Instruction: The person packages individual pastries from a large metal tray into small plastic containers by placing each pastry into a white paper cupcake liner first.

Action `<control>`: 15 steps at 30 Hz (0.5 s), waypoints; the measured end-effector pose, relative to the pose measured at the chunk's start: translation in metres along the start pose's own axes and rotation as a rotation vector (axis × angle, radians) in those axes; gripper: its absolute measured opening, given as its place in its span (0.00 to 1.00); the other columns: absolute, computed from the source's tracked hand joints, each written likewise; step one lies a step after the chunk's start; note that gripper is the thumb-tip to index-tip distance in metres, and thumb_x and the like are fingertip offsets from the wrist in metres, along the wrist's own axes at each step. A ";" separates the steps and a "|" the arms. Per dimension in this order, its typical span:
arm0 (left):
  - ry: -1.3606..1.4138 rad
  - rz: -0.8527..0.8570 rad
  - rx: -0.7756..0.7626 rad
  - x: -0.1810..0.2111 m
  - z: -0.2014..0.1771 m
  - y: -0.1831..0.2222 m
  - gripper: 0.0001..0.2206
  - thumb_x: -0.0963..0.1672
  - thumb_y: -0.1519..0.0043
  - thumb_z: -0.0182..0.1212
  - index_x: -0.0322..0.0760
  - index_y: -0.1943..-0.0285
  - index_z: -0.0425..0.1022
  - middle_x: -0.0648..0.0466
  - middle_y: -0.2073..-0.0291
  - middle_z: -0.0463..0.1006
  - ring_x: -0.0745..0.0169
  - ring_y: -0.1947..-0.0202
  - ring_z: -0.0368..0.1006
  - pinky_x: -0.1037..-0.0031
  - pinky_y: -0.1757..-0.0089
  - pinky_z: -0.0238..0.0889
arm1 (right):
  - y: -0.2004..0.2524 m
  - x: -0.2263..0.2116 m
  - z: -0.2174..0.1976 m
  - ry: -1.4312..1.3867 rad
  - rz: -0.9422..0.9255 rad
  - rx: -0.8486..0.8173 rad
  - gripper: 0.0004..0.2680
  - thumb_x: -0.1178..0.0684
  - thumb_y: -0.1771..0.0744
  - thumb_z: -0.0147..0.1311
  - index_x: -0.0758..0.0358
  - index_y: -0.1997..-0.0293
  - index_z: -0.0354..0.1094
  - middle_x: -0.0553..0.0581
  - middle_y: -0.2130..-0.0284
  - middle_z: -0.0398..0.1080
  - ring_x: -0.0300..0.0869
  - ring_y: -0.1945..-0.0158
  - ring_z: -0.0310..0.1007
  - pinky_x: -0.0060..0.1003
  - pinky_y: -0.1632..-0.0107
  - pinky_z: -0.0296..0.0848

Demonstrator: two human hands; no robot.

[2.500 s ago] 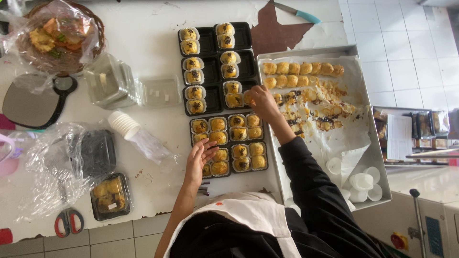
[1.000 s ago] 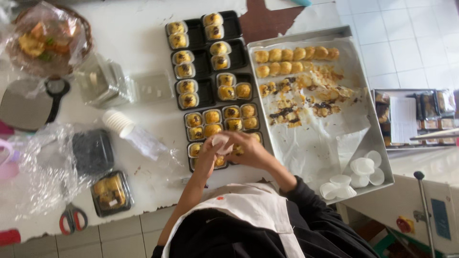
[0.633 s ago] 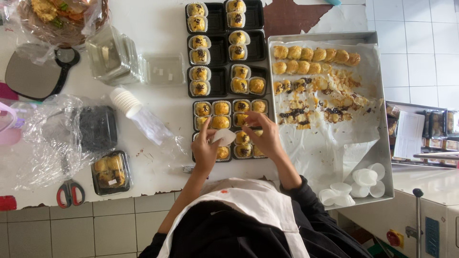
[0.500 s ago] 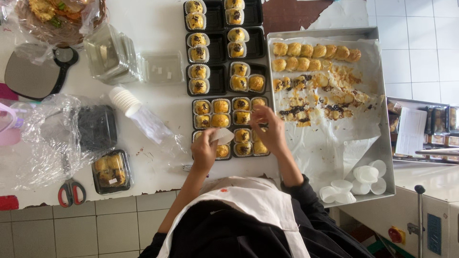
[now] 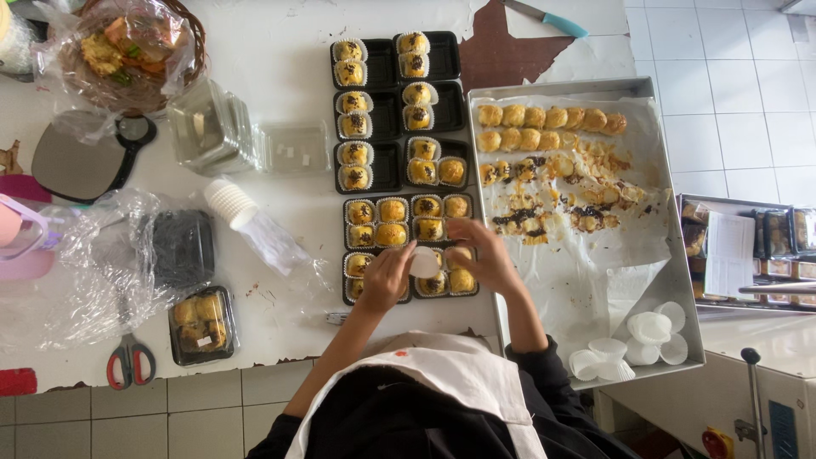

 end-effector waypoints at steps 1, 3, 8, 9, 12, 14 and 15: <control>0.036 -0.027 0.011 0.001 -0.003 -0.004 0.11 0.38 0.32 0.62 0.28 0.41 0.73 0.45 0.61 0.83 0.55 0.60 0.81 0.73 0.59 0.80 | 0.002 -0.004 0.007 -0.115 -0.020 -0.100 0.21 0.57 0.36 0.63 0.65 0.37 0.62 0.62 0.43 0.70 0.47 0.44 0.75 0.39 0.45 0.80; 0.098 -0.084 0.009 0.004 -0.011 -0.012 0.10 0.37 0.33 0.61 0.27 0.44 0.73 0.43 0.60 0.83 0.52 0.58 0.82 0.71 0.58 0.80 | 0.005 -0.003 0.023 -0.212 0.141 -0.200 0.21 0.55 0.36 0.63 0.63 0.37 0.62 0.60 0.43 0.70 0.43 0.45 0.76 0.37 0.45 0.77; 0.165 -0.152 -0.010 0.012 -0.032 -0.030 0.10 0.37 0.36 0.63 0.28 0.47 0.74 0.43 0.59 0.82 0.50 0.58 0.82 0.68 0.57 0.78 | 0.009 -0.006 0.051 -0.612 0.199 -0.166 0.18 0.55 0.33 0.61 0.66 0.37 0.62 0.58 0.49 0.71 0.40 0.47 0.75 0.36 0.45 0.80; 0.129 -0.155 -0.011 0.013 -0.036 -0.032 0.10 0.37 0.37 0.64 0.29 0.48 0.74 0.44 0.59 0.82 0.50 0.58 0.81 0.67 0.57 0.77 | 0.009 -0.004 0.054 -0.615 0.232 -0.142 0.17 0.55 0.33 0.60 0.67 0.39 0.63 0.57 0.51 0.72 0.39 0.48 0.76 0.35 0.47 0.81; 0.036 -0.146 0.014 0.009 -0.046 -0.032 0.10 0.38 0.39 0.67 0.33 0.50 0.75 0.47 0.62 0.83 0.53 0.60 0.81 0.69 0.59 0.76 | 0.009 -0.001 0.061 -0.572 0.291 -0.091 0.14 0.55 0.33 0.59 0.69 0.42 0.67 0.56 0.56 0.75 0.38 0.53 0.77 0.35 0.52 0.81; -0.006 -0.124 0.070 0.005 -0.046 -0.034 0.12 0.38 0.39 0.70 0.35 0.49 0.77 0.51 0.65 0.82 0.58 0.63 0.81 0.73 0.62 0.77 | 0.009 0.000 0.064 -0.541 0.316 -0.064 0.13 0.55 0.32 0.58 0.69 0.43 0.68 0.56 0.59 0.76 0.38 0.56 0.78 0.34 0.54 0.81; 0.016 -0.149 0.065 0.002 -0.047 -0.031 0.13 0.38 0.39 0.69 0.32 0.47 0.76 0.50 0.64 0.82 0.58 0.63 0.81 0.72 0.62 0.76 | 0.008 0.000 0.065 -0.532 0.328 -0.051 0.13 0.55 0.32 0.58 0.68 0.43 0.69 0.55 0.59 0.77 0.38 0.57 0.78 0.33 0.55 0.81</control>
Point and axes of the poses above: each hand's wrist, its own y-axis away from the middle knuckle, its own z-axis out of the palm, x = y × z, the point moved 4 cm from there along -y, towards the middle knuckle
